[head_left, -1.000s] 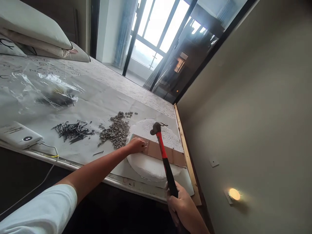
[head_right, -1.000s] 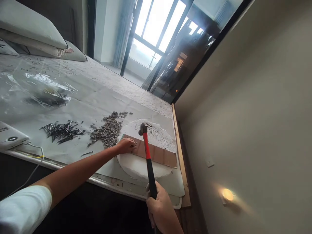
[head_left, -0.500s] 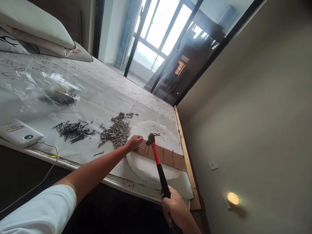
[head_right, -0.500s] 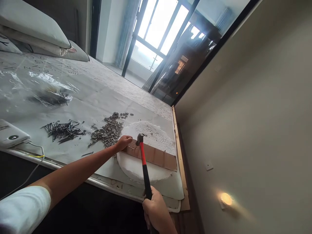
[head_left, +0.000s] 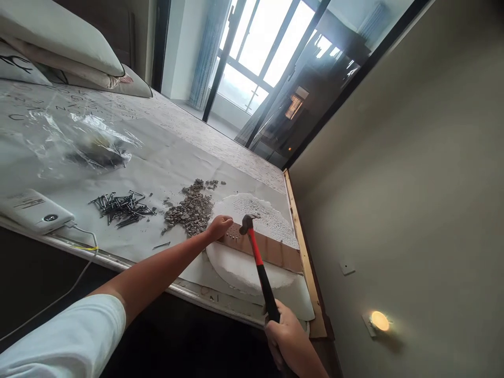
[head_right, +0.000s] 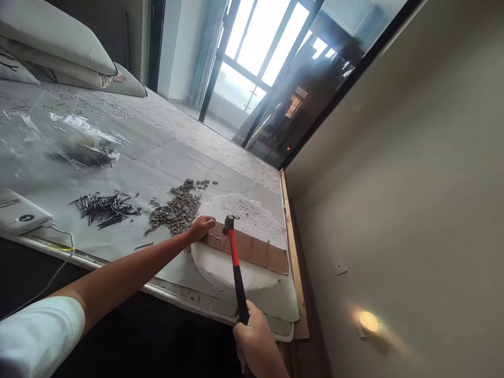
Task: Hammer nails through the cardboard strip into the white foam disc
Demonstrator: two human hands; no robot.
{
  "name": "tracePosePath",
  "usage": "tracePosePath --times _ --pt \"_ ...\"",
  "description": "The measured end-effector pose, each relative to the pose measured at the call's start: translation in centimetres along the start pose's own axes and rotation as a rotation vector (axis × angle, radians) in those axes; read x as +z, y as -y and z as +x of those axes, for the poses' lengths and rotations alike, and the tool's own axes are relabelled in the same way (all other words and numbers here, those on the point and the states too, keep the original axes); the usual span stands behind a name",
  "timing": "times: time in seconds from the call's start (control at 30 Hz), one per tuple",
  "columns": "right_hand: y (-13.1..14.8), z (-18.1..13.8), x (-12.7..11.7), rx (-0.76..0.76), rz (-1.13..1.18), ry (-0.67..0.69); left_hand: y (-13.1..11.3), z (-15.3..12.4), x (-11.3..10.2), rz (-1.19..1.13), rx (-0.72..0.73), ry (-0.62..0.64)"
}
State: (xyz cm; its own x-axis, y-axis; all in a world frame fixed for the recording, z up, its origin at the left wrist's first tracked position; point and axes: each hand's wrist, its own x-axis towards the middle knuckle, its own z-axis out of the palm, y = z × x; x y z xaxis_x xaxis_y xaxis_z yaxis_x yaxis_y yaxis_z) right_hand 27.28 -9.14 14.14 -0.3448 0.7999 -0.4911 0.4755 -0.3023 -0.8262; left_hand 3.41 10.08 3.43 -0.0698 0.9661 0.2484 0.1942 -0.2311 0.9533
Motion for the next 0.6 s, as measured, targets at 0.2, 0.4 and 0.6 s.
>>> tracePosePath --times 0.2,0.4,0.6 --pt "-0.4 -0.1 0.2 -0.022 0.042 -0.004 -0.1 0.0 -0.1 -0.046 -0.015 -0.033" --pt "-3.4 1.3 1.7 0.005 0.203 -0.015 -0.4 0.0 0.3 -0.026 -0.012 0.008" --pt "-4.3 2.7 1.1 -0.126 0.639 0.091 -0.4 1.1 -3.5 -0.318 -0.16 0.037"
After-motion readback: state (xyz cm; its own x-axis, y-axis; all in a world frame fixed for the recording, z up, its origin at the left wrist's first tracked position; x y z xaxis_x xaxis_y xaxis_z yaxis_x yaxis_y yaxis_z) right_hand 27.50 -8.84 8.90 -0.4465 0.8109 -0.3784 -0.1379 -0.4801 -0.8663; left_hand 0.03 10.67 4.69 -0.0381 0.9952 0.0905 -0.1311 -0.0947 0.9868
